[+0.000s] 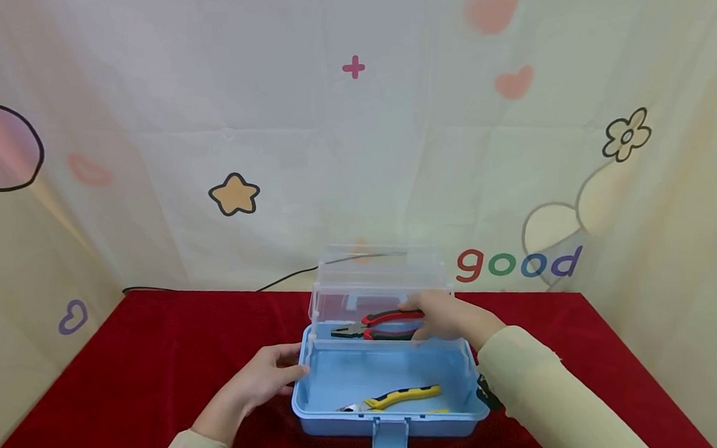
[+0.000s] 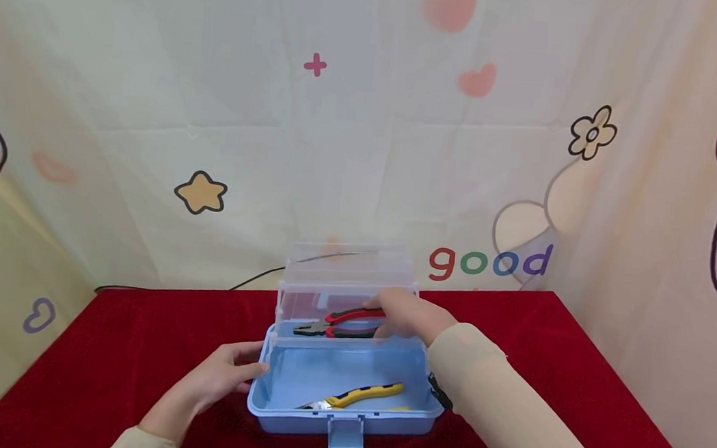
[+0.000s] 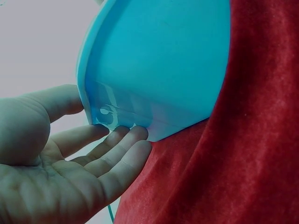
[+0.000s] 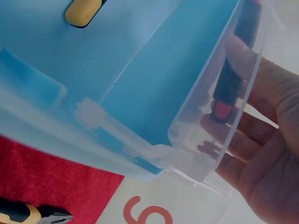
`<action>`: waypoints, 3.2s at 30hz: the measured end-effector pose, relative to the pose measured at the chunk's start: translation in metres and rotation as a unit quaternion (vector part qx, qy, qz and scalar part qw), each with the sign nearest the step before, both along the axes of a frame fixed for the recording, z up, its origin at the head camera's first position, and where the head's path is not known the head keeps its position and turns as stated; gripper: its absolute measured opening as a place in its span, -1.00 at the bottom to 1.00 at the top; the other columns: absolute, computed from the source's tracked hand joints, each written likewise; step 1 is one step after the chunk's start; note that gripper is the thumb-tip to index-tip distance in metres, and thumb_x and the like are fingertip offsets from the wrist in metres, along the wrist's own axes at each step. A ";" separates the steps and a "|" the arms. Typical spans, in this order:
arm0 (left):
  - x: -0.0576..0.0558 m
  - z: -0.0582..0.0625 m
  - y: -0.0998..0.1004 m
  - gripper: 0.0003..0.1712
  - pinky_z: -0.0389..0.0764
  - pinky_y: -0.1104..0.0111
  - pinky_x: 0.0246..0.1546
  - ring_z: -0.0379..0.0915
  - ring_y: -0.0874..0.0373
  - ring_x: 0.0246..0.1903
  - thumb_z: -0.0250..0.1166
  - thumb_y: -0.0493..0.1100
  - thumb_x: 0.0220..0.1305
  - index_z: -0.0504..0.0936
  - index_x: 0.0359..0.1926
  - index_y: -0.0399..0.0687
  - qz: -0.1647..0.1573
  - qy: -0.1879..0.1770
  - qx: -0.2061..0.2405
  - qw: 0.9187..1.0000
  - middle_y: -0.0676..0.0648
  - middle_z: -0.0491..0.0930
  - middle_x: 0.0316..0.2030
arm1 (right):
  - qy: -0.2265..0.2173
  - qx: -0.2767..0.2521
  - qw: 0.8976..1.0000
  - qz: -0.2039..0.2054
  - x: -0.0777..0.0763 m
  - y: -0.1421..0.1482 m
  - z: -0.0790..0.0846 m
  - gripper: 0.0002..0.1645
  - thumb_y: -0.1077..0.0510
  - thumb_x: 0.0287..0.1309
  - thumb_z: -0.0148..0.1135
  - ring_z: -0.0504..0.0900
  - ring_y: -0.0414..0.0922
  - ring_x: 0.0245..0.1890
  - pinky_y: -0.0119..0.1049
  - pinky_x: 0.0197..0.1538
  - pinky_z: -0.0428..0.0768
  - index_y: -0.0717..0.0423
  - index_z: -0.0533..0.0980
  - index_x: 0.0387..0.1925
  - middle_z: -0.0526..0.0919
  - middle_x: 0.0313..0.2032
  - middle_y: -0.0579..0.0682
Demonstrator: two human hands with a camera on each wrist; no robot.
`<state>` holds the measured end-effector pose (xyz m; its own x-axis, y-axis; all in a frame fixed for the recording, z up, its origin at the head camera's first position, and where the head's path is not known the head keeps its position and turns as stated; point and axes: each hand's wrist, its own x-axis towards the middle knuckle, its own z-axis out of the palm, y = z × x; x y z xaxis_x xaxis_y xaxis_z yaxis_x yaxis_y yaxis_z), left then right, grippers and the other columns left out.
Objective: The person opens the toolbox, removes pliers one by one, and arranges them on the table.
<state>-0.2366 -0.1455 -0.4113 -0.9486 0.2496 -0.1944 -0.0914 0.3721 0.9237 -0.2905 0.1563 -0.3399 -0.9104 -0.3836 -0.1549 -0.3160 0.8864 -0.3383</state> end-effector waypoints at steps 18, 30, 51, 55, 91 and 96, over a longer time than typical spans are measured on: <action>-0.001 0.000 -0.001 -0.35 0.68 0.18 -0.17 0.53 0.07 -0.14 0.24 -0.16 0.24 0.31 0.32 -0.24 0.000 -0.009 -0.012 1.000 -0.26 0.48 0.11 | -0.070 -0.096 0.992 0.031 0.003 0.011 0.007 -0.48 -0.03 -0.07 0.44 0.52 -0.15 -0.29 -0.25 -0.19 0.60 0.09 0.56 -0.05 0.60 -0.27 -0.08; -0.001 -0.002 -0.003 -0.33 0.68 0.17 -0.16 0.54 0.07 -0.12 0.25 -0.13 0.24 0.29 0.33 -0.23 -0.004 -0.015 -0.008 1.000 -0.29 0.44 0.16 | -0.067 -0.120 0.990 0.034 0.009 0.005 -0.006 -0.35 -0.07 -0.11 0.47 0.51 -0.15 -0.37 -0.28 -0.27 0.54 0.13 0.57 0.03 0.63 -0.36 -0.09; 0.000 0.000 -0.002 -0.33 0.68 0.17 -0.15 0.55 0.07 -0.13 0.25 -0.14 0.25 0.29 0.33 -0.24 -0.003 -0.017 -0.010 1.000 -0.31 0.43 0.17 | -0.029 -0.139 0.990 -0.005 0.019 -0.004 -0.005 -0.24 -0.08 -0.18 0.51 0.50 -0.13 -0.21 -0.23 -0.21 0.59 0.11 0.42 0.05 0.58 -0.17 -0.01; 0.000 -0.001 -0.002 -0.33 0.68 0.18 -0.16 0.55 0.07 -0.14 0.25 -0.14 0.25 0.30 0.33 -0.24 -0.002 -0.017 -0.007 1.000 -0.31 0.43 0.17 | -0.010 -0.138 0.990 0.004 0.021 -0.005 -0.005 -0.25 -0.02 -0.17 0.51 0.52 -0.14 -0.23 -0.25 -0.21 0.60 0.11 0.45 0.10 0.60 -0.16 -0.01; 0.000 -0.003 -0.002 -0.34 0.68 0.13 -0.18 0.57 0.04 -0.13 0.23 -0.17 0.26 0.27 0.33 -0.29 0.004 -0.014 0.002 1.000 -0.34 0.44 0.15 | 0.019 -0.217 0.976 0.023 0.032 -0.003 -0.005 -0.33 0.04 -0.14 0.49 0.64 -0.10 -0.19 -0.22 -0.19 0.68 0.16 0.46 0.04 0.65 -0.13 0.09; 0.000 -0.003 -0.002 -0.34 0.68 0.14 -0.19 0.58 0.04 -0.15 0.23 -0.16 0.26 0.27 0.33 -0.28 0.003 -0.012 0.004 1.000 -0.34 0.45 0.14 | 0.014 -0.240 0.970 0.029 0.034 0.002 -0.007 -0.34 0.01 -0.12 0.48 0.64 -0.09 -0.16 -0.23 -0.18 0.69 0.14 0.46 0.04 0.63 -0.11 0.10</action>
